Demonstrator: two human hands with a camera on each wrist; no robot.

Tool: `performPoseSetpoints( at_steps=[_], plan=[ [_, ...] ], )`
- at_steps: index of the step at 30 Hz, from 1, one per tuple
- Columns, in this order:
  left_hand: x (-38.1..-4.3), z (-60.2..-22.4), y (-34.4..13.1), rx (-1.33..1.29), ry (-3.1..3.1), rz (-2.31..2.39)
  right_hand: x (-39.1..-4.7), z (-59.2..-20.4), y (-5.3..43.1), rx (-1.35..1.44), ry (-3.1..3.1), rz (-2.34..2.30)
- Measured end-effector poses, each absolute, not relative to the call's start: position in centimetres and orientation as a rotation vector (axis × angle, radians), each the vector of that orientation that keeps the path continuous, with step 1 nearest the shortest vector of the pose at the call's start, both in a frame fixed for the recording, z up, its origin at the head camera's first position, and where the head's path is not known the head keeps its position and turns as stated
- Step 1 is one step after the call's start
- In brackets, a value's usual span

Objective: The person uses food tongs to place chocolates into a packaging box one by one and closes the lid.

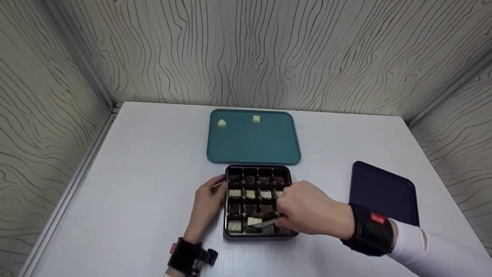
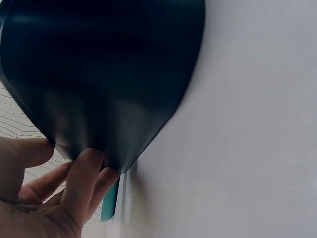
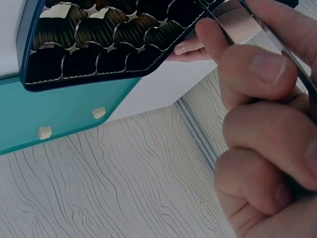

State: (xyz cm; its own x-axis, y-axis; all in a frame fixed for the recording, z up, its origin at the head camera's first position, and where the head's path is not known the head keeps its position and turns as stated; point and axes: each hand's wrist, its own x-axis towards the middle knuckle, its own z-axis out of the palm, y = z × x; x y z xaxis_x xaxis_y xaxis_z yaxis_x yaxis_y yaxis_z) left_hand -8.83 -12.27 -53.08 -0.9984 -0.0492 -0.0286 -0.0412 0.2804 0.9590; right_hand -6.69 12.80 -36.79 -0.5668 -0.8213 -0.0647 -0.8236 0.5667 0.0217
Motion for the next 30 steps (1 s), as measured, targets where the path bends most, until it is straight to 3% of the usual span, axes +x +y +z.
performPoseSetpoints(
  at_steps=[12, 30],
  plan=[
    [-8.9, -53.1, -12.4, 0.084, -2.499, -1.892, -7.2, -36.8, 10.2, -1.593, 2.701, 0.271],
    [-9.0, -53.3, -12.2, 0.122, -2.506, -1.889, -7.0, -37.8, 6.9, -1.597, 2.644, 0.586]
  ],
)
